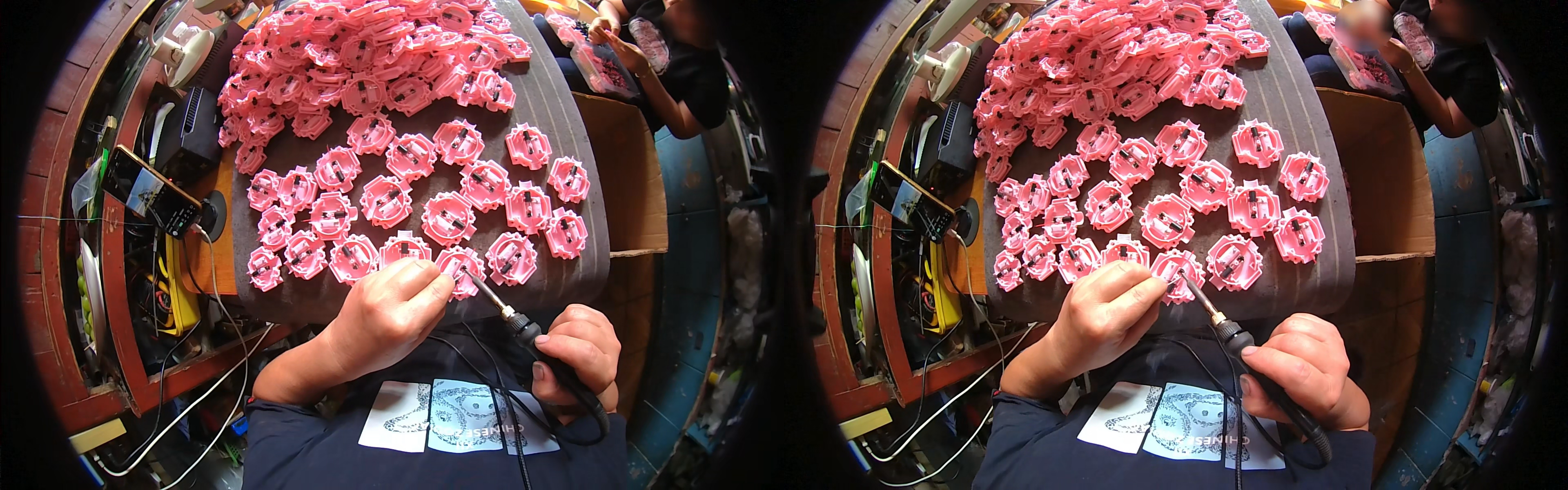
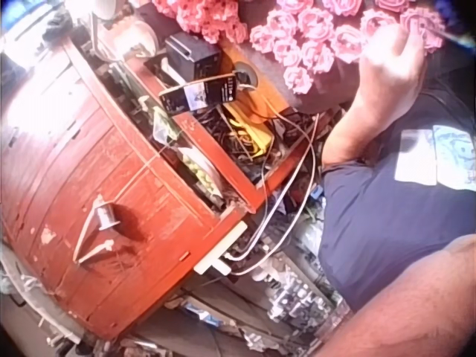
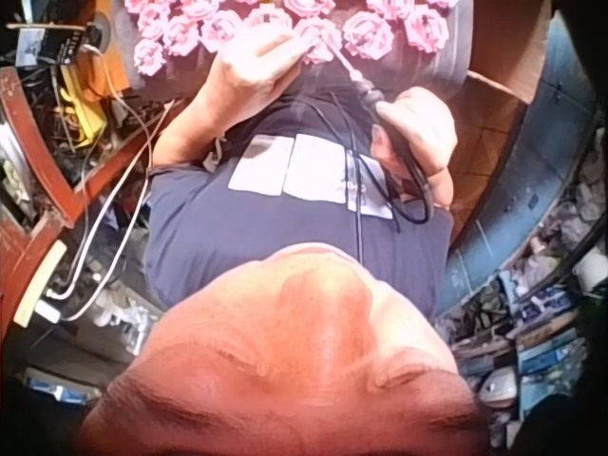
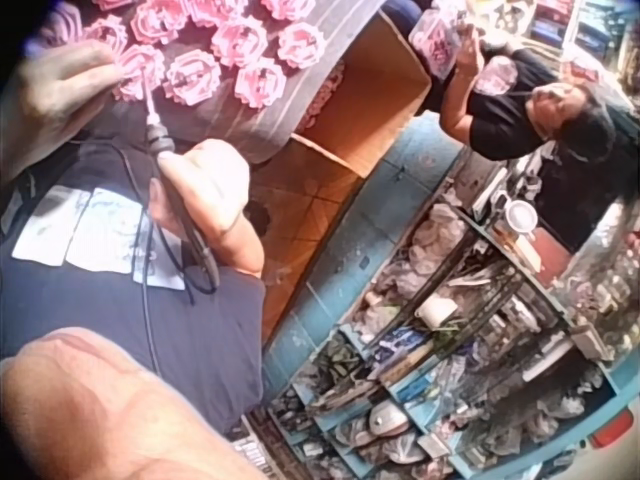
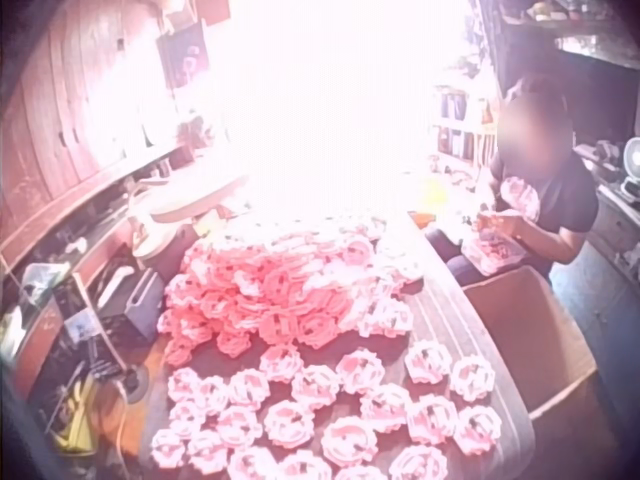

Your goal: The person uses a soldering iron to apply heat to small pink plastic components arranged on a work surface. They pick up individual pieces, apply the soldering tip to specific areas, and place the finished pieces into a cardboard box. A second person is visible in the background performing a similar task.

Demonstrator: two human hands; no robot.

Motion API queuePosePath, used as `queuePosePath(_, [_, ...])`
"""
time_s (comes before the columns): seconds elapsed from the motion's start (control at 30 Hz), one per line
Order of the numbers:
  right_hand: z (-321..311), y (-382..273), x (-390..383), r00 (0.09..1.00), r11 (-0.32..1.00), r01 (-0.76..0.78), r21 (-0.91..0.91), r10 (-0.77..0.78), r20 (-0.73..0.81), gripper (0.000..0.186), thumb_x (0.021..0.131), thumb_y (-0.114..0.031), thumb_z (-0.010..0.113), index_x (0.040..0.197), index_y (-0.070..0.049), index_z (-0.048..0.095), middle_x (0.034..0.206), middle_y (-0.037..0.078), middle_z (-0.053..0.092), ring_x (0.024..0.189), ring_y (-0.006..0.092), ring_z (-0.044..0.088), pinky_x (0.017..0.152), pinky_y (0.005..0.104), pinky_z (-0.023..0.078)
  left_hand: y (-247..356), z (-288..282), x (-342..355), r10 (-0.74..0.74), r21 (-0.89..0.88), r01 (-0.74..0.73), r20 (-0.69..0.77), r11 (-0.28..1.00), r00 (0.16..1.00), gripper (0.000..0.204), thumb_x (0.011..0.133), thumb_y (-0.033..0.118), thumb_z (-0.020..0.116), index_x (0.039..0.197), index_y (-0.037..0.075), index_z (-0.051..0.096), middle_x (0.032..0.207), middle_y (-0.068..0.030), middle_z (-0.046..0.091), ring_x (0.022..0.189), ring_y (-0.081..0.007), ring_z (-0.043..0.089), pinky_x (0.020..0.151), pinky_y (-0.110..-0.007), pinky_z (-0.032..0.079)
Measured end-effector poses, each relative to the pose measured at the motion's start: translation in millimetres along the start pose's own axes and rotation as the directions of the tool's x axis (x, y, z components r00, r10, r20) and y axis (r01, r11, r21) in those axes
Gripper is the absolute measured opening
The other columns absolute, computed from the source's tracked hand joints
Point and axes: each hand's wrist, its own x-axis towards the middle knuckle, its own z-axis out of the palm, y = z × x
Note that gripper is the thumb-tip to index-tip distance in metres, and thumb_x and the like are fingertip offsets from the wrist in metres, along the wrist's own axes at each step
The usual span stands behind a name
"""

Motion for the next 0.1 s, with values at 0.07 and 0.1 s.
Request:
queuePosePath(0.07, [-0.4,0.6,-0.2,1.0,1.0,-0.001,0.004,0.001,0.005,0.041,0.073,-0.006,0.081,0.112,-0.002,0.07,0.077,0.009,0.065,0.06,0.0256,0.061,0.057,0.0386,0.05,0.4,0.3,0.5,-0.006,0.001,0.006,0.004,1.0,1.0,0.034,0.079,-0.006,0.08,0.111,-0.001,0.071,0.099,-0.0129,0.068,0.086,-0.0321,0.071,0.074,-0.041,0.06])
queuePosePath(0.1, [-0.9,0.6,0.2,1.0,1.0,-0.002,0.005,0.002,0.008,0.042,0.073,-0.006,0.081,0.113,-0.002,0.07,0.077,0.009,0.065,0.061,0.0256,0.061,0.057,0.0388,0.051,0.6,0.2,0.9,-0.01,0.001,0.01,0.005,1.0,1.0,0.034,0.079,-0.006,0.08,0.112,-0.001,0.071,0.1,-0.0129,0.068,0.087,-0.0325,0.071,0.074,-0.041,0.06])
